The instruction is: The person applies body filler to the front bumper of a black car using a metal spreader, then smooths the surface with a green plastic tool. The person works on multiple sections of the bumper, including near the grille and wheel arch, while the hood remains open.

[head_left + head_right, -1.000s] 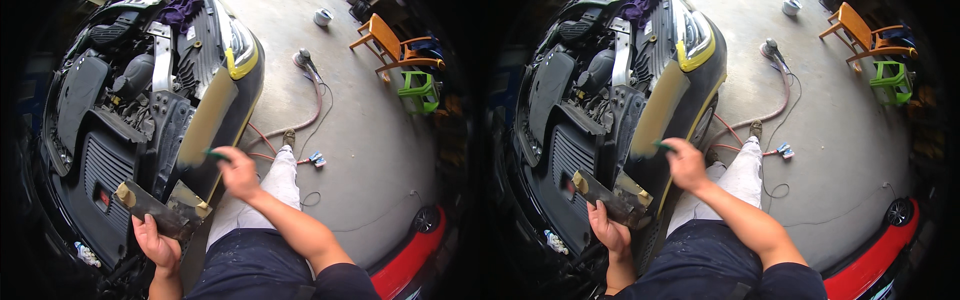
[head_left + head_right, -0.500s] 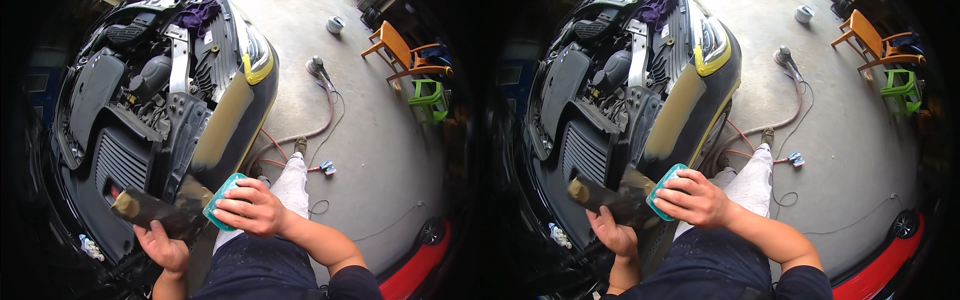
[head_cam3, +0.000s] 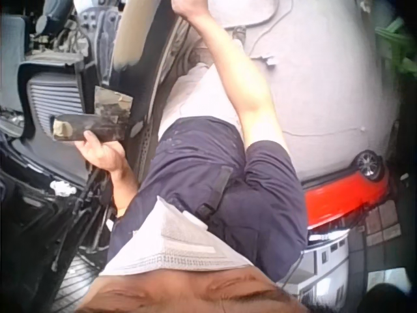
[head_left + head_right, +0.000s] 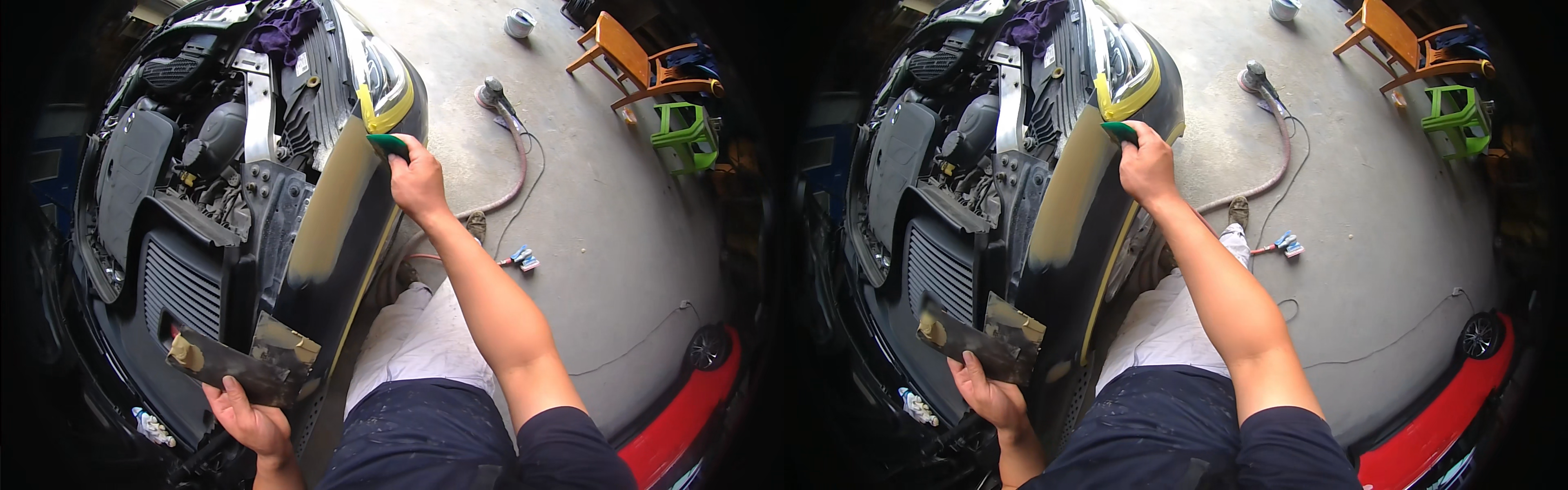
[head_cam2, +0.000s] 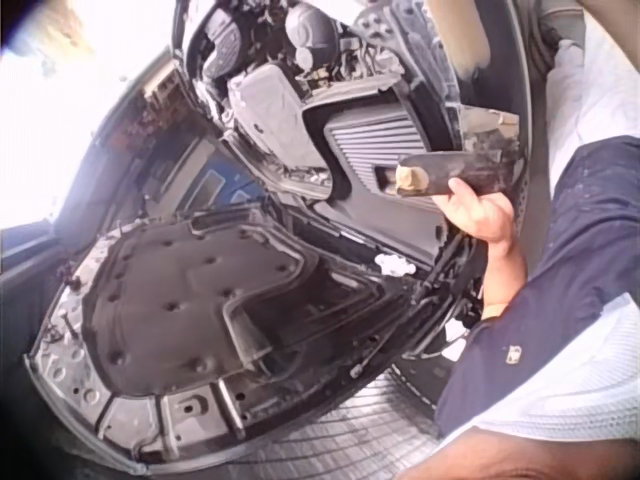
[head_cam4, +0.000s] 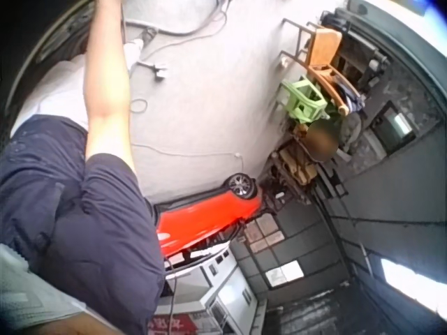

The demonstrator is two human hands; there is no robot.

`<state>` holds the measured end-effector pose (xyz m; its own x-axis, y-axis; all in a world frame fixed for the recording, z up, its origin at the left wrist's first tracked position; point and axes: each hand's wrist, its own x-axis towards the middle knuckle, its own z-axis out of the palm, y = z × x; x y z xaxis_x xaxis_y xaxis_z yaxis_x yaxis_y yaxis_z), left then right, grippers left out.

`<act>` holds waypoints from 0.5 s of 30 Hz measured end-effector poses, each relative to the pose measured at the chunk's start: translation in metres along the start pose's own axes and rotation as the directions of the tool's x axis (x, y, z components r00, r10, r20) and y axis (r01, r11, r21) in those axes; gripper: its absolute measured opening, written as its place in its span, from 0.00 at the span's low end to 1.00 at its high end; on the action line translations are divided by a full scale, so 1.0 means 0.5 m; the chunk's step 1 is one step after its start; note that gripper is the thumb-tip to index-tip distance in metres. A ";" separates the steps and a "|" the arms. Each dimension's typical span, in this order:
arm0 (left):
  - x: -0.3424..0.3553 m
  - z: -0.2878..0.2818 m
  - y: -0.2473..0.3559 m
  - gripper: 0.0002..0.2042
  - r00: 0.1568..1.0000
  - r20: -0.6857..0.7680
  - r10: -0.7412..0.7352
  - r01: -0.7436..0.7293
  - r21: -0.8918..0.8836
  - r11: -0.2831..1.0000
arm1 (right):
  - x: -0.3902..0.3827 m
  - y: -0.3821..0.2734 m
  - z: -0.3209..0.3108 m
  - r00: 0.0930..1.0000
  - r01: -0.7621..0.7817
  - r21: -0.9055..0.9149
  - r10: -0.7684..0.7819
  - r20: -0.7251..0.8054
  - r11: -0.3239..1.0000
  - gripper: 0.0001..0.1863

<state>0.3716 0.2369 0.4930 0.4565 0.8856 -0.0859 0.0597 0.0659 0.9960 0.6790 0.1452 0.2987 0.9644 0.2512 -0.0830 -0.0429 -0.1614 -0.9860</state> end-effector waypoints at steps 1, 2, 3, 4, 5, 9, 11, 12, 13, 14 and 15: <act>0.001 0.002 0.000 0.16 1.000 0.006 -0.007 0.007 -0.004 1.000 | 0.006 0.005 0.008 0.998 0.052 -0.021 -0.052 -0.018 0.998 0.13; 0.004 0.003 0.002 0.16 1.000 0.012 -0.013 0.013 -0.004 1.000 | 0.010 0.011 0.019 0.994 0.101 -0.040 -0.102 -0.034 0.994 0.13; 0.007 0.005 0.002 0.16 1.000 0.018 -0.020 0.020 -0.005 1.000 | 0.011 0.018 0.025 0.987 0.150 -0.061 -0.153 -0.050 0.987 0.13; 0.010 0.007 0.001 0.16 0.999 0.022 -0.024 0.025 -0.014 1.000 | 0.009 0.024 0.027 0.985 0.158 -0.090 -0.163 -0.060 0.983 0.13; 0.011 0.010 -0.001 0.16 0.999 0.021 -0.030 0.030 -0.019 0.999 | 0.003 0.024 0.034 0.981 0.174 -0.104 -0.181 -0.065 0.979 0.13; 0.020 0.018 -0.009 0.17 0.996 0.061 -0.065 0.067 -0.044 0.997 | -0.031 0.013 0.047 0.982 0.175 -0.102 -0.180 -0.047 0.979 0.15; 0.019 0.021 -0.013 0.17 0.996 0.053 -0.074 0.077 -0.045 0.996 | -0.068 0.006 0.054 0.973 0.222 -0.119 -0.228 -0.041 0.968 0.16; 0.019 0.018 -0.013 0.17 0.996 0.042 -0.082 0.084 -0.049 0.995 | -0.092 -0.002 0.063 0.964 0.260 -0.127 -0.264 -0.022 0.957 0.18; 0.021 0.016 -0.013 0.17 0.995 0.046 -0.086 0.088 -0.046 0.995 | -0.120 -0.010 0.071 0.954 0.297 -0.133 -0.300 -0.003 0.946 0.19; 0.022 0.015 -0.014 0.17 0.995 0.056 -0.084 0.086 -0.041 0.995 | -0.149 -0.016 0.075 0.954 0.298 -0.137 -0.298 0.025 0.945 0.21; 0.024 0.015 -0.014 0.17 0.994 0.069 -0.081 0.084 -0.035 0.996 | -0.179 -0.026 0.077 0.955 0.297 -0.139 -0.293 0.048 0.945 0.23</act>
<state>0.3833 0.2436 0.4848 0.5102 0.8435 -0.1677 0.0663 0.1559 0.9855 0.5831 0.1615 0.3136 0.9207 0.3333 0.2028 0.2823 -0.2104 -0.9360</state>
